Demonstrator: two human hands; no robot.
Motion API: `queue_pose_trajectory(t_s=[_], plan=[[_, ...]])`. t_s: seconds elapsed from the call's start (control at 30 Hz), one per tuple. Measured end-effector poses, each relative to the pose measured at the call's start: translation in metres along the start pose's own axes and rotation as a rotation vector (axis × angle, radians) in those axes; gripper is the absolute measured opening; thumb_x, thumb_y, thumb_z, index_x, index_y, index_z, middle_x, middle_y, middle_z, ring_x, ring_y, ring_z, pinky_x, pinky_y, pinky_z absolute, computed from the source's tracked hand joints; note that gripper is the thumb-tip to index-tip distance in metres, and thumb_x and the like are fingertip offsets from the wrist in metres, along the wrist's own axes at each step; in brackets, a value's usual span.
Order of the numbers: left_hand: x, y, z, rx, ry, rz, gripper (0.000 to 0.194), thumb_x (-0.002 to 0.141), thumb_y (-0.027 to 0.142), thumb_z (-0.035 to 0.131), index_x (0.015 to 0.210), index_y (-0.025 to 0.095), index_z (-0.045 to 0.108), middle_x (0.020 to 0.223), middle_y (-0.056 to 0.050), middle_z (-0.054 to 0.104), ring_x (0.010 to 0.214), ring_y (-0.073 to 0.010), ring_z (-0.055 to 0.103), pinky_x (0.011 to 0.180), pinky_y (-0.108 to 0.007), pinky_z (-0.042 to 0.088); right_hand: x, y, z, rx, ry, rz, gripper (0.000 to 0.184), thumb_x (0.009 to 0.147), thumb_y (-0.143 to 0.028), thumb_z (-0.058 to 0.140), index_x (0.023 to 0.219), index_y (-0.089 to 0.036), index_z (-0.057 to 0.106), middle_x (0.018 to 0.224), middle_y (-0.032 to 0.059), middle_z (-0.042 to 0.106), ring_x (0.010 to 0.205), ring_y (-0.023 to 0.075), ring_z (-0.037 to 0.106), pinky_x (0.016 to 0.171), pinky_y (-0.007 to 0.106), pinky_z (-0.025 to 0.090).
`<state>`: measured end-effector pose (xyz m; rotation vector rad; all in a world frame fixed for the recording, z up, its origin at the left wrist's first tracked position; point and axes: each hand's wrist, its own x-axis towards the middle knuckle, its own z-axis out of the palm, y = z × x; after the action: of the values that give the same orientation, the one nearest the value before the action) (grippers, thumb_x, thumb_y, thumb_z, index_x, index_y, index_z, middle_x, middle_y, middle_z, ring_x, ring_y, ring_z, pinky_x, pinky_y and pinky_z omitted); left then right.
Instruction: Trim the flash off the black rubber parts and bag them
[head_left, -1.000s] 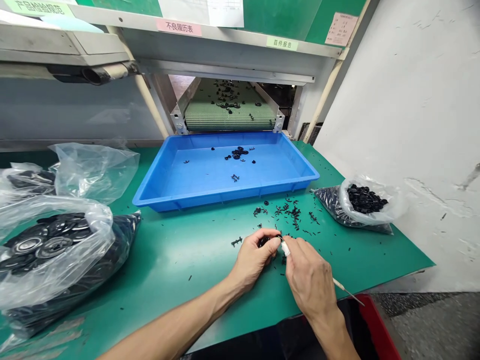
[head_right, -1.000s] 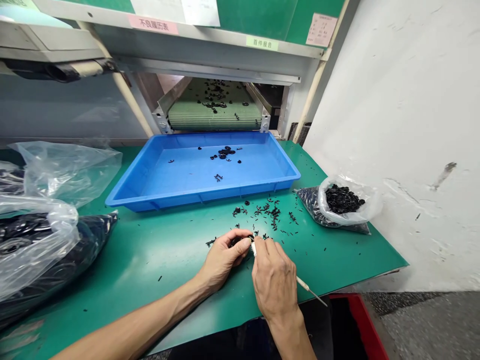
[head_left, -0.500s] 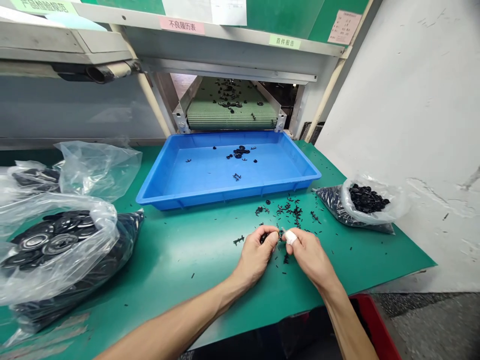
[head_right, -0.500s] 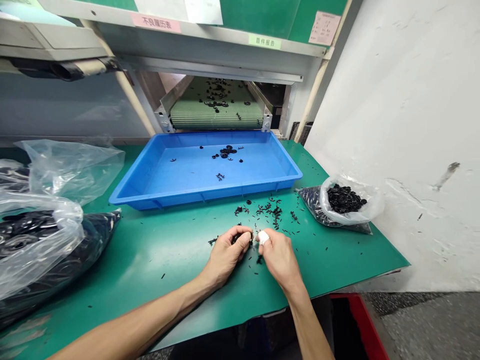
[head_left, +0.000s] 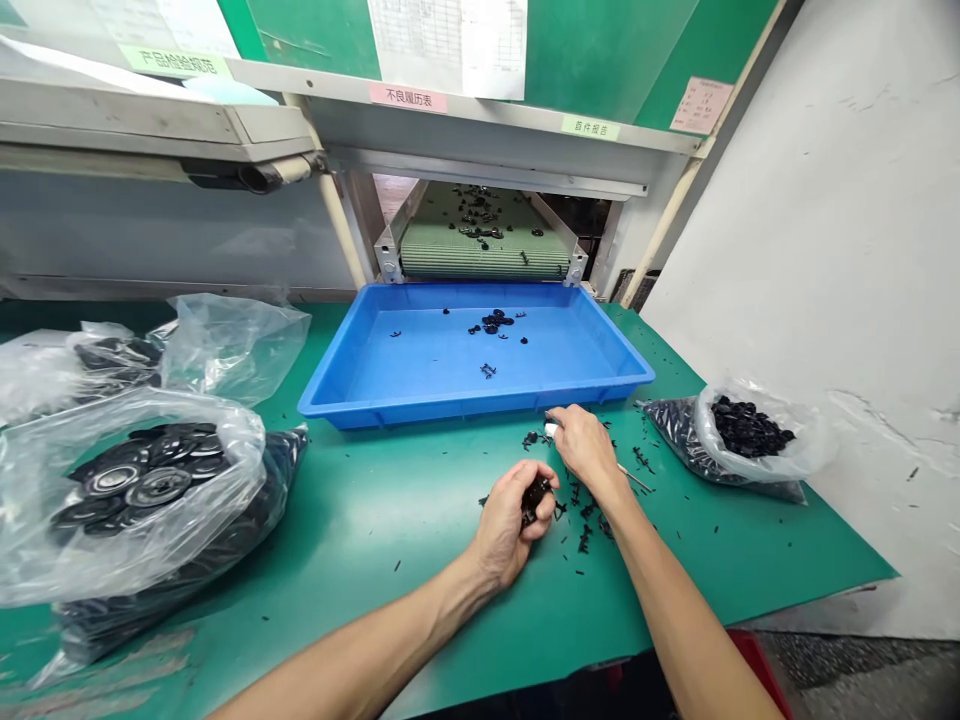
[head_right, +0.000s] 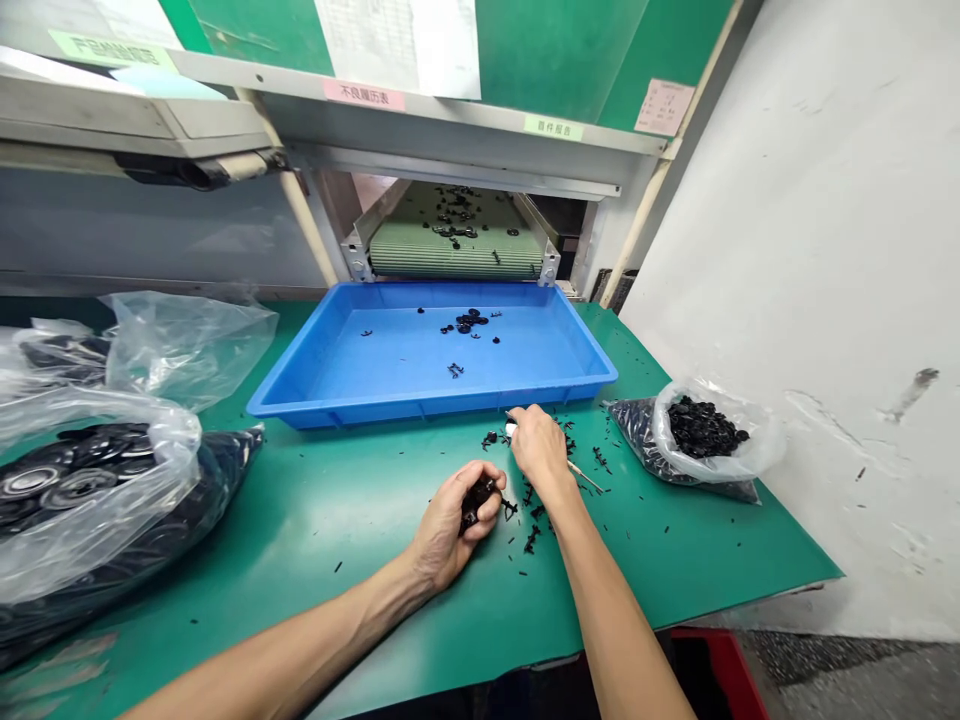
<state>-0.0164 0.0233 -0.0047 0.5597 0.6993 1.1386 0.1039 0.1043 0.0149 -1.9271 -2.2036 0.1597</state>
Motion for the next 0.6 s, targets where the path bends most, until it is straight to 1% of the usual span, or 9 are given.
queue_pose_trajectory(t_s=[0.07,0.13,0.27,0.37,0.47,0.53,0.6], plan=[[0.001,0.002,-0.001,-0.043,0.007,-0.025,0.036,0.078,0.050,0.059,0.074,0.016,0.048,0.077,0.000,0.054,0.045,-0.0017,0.035,0.034,-0.014,0.013,0.002,0.003,0.001,0.036,-0.015,-0.031,0.037,0.083,-0.010,0.039,0.107,-0.022,0.065,0.100,0.0082,0.063,0.088,0.0181,0.059,0.073,0.026,0.038],[0.001,0.003,-0.001,-0.046,0.026,-0.052,0.040,0.076,0.055,0.058,0.073,0.017,0.043,0.073,0.001,0.053,0.042,-0.0016,0.035,0.033,-0.014,0.012,-0.004,0.009,-0.003,0.145,-0.006,-0.089,0.033,0.082,-0.010,0.040,0.099,-0.020,0.067,0.096,0.0063,0.064,0.086,0.0171,0.058,0.074,0.025,0.038],[0.002,0.003,0.000,0.030,0.020,-0.100,0.042,0.077,0.059,0.056,0.078,0.019,0.042,0.064,0.005,0.048,0.038,-0.0013,0.032,0.033,-0.013,0.011,-0.033,0.016,-0.024,0.462,-0.026,-0.245,0.025,0.080,-0.013,0.044,0.091,-0.020,0.066,0.092,0.0025,0.064,0.083,0.0151,0.057,0.076,0.025,0.040],[0.002,0.003,0.002,0.094,-0.008,-0.136,0.041,0.077,0.059,0.054,0.085,0.019,0.047,0.062,0.006,0.047,0.037,-0.0021,0.032,0.033,-0.014,0.012,-0.057,0.013,-0.039,0.604,-0.091,-0.317,0.027,0.079,-0.011,0.043,0.090,-0.021,0.066,0.092,0.0015,0.063,0.083,0.0142,0.057,0.075,0.024,0.041],[0.002,0.003,0.002,0.150,-0.059,-0.157,0.042,0.078,0.057,0.056,0.090,0.017,0.050,0.060,0.005,0.047,0.037,-0.0024,0.032,0.033,-0.014,0.013,-0.072,0.009,-0.044,0.639,-0.096,-0.309,0.029,0.079,-0.009,0.041,0.087,-0.021,0.065,0.086,0.0001,0.063,0.078,0.0129,0.056,0.070,0.023,0.040],[0.001,0.004,0.001,0.176,-0.091,-0.161,0.040,0.078,0.054,0.058,0.091,0.017,0.052,0.059,0.005,0.047,0.038,-0.0025,0.032,0.034,-0.014,0.014,-0.077,0.008,-0.043,0.616,-0.063,-0.242,0.024,0.078,-0.010,0.043,0.086,-0.022,0.063,0.080,-0.0020,0.062,0.069,0.0116,0.054,0.064,0.022,0.038],[0.001,0.005,0.000,0.195,-0.128,-0.157,0.039,0.079,0.051,0.059,0.096,0.016,0.055,0.063,0.004,0.050,0.040,-0.0027,0.034,0.035,-0.015,0.015,-0.080,0.009,-0.041,0.570,-0.031,-0.167,0.020,0.078,-0.011,0.045,0.084,-0.022,0.060,0.073,-0.0041,0.061,0.061,0.0105,0.051,0.058,0.022,0.036]])
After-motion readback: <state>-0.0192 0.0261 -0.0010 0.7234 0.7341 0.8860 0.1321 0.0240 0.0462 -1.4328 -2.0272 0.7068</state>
